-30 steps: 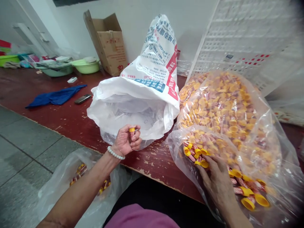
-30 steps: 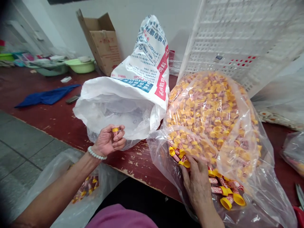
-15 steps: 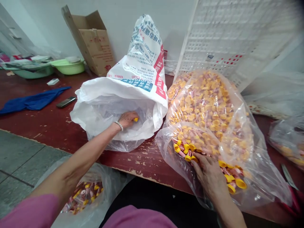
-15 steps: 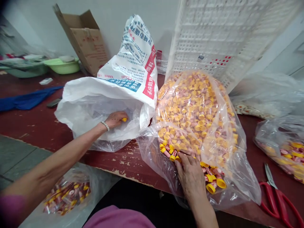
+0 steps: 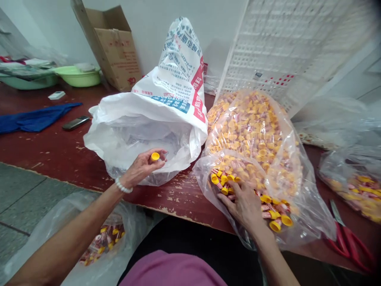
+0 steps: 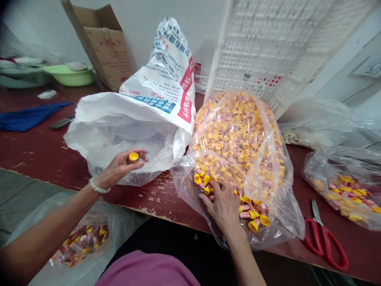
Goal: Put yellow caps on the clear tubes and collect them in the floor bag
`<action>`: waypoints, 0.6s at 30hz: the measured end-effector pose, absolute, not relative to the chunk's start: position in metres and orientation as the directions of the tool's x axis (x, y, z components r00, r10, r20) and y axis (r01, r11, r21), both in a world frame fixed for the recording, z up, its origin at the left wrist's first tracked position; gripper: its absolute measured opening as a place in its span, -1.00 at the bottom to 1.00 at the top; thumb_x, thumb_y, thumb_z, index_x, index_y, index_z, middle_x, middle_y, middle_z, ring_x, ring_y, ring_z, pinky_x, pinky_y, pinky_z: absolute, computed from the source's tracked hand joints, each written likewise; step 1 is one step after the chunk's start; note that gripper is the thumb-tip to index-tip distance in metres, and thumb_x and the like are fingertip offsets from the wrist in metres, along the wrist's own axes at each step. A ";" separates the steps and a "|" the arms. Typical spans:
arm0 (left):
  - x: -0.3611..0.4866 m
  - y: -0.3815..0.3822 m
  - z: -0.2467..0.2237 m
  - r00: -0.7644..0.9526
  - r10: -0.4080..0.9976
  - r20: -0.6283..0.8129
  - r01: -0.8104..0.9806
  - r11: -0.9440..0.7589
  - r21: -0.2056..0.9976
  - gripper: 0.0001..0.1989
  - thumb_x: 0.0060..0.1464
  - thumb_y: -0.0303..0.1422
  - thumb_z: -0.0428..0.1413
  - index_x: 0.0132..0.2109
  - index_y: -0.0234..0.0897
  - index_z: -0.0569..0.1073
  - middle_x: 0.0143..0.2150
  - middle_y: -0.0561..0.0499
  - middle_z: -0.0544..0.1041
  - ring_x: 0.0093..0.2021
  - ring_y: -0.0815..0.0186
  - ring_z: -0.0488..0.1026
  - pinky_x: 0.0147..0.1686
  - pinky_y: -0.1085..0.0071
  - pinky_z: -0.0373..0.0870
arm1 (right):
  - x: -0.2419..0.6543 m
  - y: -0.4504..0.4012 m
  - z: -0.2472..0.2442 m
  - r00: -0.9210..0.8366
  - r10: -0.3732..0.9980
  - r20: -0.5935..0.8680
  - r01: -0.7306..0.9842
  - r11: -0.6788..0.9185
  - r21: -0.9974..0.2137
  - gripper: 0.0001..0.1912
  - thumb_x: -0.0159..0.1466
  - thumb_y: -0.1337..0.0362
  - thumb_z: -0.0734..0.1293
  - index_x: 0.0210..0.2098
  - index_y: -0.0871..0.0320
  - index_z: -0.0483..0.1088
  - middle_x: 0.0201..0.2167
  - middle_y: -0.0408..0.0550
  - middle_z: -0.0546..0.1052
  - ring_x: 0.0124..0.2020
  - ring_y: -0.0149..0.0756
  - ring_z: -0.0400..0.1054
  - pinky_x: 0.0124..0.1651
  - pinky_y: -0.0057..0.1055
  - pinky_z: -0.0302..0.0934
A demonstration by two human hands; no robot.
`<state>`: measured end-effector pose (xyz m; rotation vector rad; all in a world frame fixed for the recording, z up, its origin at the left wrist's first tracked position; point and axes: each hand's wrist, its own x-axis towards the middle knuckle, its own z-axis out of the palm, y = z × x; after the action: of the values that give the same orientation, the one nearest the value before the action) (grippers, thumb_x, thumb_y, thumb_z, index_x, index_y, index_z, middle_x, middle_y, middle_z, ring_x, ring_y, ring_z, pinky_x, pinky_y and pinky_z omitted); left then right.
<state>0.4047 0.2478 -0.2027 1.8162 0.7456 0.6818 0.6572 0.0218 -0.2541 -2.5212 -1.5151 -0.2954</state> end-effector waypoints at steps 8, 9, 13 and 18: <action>0.398 0.168 -0.209 0.748 0.659 -0.077 -0.031 0.150 0.988 -0.58 0.04 -0.33 0.17 0.07 -0.21 0.36 -0.23 -0.02 0.47 -0.29 0.35 0.40 -0.21 0.42 0.34 | 0.634 0.039 -0.245 0.453 0.805 0.383 0.877 -0.479 -0.030 -0.70 0.22 0.12 0.29 -0.14 0.18 0.39 -0.18 0.10 0.43 -0.15 -0.07 0.25 -0.19 -0.24 0.08; 0.400 0.163 -0.210 0.757 0.646 -0.091 -0.030 0.175 0.984 -0.56 0.04 -0.33 0.18 0.09 -0.19 0.35 -0.23 -0.02 0.47 -0.31 0.36 0.40 -0.23 0.41 0.35 | 0.632 0.041 -0.244 0.435 0.818 0.376 0.890 -0.455 -0.041 -0.70 0.22 0.15 0.29 -0.11 0.17 0.38 -0.18 0.09 0.43 -0.16 -0.10 0.26 -0.20 -0.26 0.08; 0.410 0.151 -0.211 0.777 0.615 -0.131 -0.020 0.232 0.972 -0.52 0.01 -0.32 0.20 0.10 -0.17 0.33 -0.22 -0.02 0.46 -0.34 0.35 0.42 -0.36 0.46 0.35 | 0.626 0.054 -0.240 0.385 0.885 0.262 0.923 -0.371 -0.102 -0.80 0.23 0.30 0.26 -0.15 0.10 0.41 -0.25 0.07 0.47 -0.22 -0.15 0.32 -0.25 -0.31 0.08; 0.416 0.143 -0.209 0.797 0.584 -0.155 -0.009 0.267 0.964 -0.53 -0.02 -0.33 0.22 0.06 -0.19 0.36 -0.21 -0.04 0.47 -0.39 0.39 0.40 -0.44 0.50 0.33 | 0.626 0.054 -0.230 0.510 0.813 0.280 0.842 -0.406 -0.355 -0.84 0.27 0.27 0.22 -0.24 0.18 0.40 -0.35 0.02 0.51 -0.33 -0.25 0.37 -0.27 -0.35 0.16</action>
<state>0.4162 0.1428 -0.2087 1.2488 0.5478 0.4277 0.6264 0.0539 -0.2303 -2.3046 -1.3589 -0.0869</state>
